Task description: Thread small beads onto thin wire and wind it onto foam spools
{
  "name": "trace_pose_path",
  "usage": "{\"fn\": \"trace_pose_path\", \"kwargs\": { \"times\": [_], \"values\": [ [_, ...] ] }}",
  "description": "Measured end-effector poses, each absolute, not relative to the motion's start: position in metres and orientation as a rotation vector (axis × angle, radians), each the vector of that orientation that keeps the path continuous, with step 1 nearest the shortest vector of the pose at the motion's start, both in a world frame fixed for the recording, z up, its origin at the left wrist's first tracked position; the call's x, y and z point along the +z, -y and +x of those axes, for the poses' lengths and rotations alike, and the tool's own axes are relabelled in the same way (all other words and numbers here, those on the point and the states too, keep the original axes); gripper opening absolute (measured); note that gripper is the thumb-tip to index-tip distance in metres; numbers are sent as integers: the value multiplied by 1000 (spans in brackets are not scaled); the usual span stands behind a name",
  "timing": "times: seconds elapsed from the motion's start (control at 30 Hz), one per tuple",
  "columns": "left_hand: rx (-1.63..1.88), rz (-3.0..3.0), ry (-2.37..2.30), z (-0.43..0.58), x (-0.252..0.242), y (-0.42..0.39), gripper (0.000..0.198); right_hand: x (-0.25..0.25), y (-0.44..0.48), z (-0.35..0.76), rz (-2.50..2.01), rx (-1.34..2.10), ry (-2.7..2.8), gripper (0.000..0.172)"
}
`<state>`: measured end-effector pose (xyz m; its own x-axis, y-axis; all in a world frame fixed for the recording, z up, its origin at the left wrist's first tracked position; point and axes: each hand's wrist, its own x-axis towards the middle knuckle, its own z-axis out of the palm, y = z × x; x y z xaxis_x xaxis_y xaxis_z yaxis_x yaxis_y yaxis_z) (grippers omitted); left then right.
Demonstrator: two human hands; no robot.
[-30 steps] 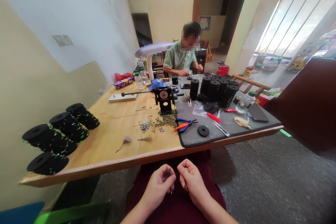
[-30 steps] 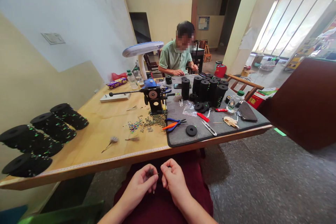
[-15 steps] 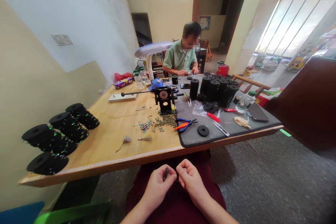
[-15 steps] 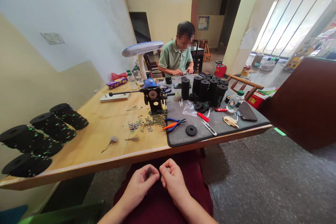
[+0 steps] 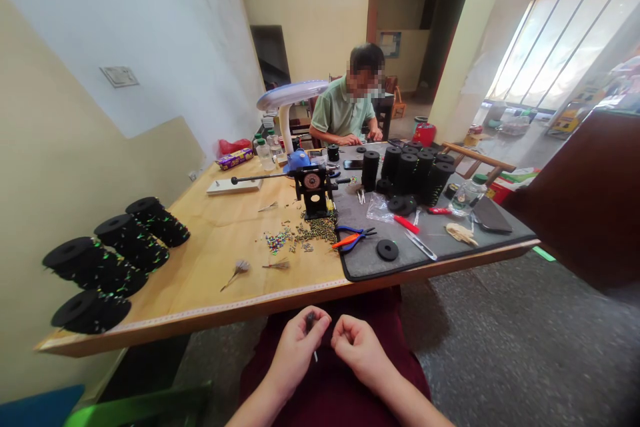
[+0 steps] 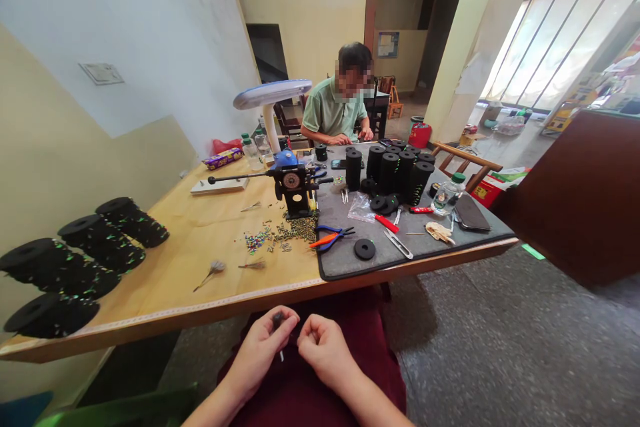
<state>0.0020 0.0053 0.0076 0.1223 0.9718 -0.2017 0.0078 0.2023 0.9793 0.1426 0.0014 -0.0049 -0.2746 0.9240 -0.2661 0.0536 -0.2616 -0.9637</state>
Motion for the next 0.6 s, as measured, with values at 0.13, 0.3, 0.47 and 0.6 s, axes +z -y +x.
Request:
{"fn": "trace_pose_path", "kwargs": {
  "times": [0.13, 0.3, 0.47, 0.6],
  "values": [
    [1031, 1130, -1260, 0, 4, -8, 33, -9, -2, 144, -1285, 1531, 1297, 8],
    [1150, 1066, -1322, -15, -4, -16, 35, -14, -1, 147, -1251, 1595, 1094, 11],
    [873, 1122, -1309, -23, -12, -13, 36, -8, 1, 146, -1176, 1722, 889, 24],
    [768, 1232, -1242, -16, -11, -8, 35, -5, 1, 144, -1153, 1766, 869, 25]
  ]
}}
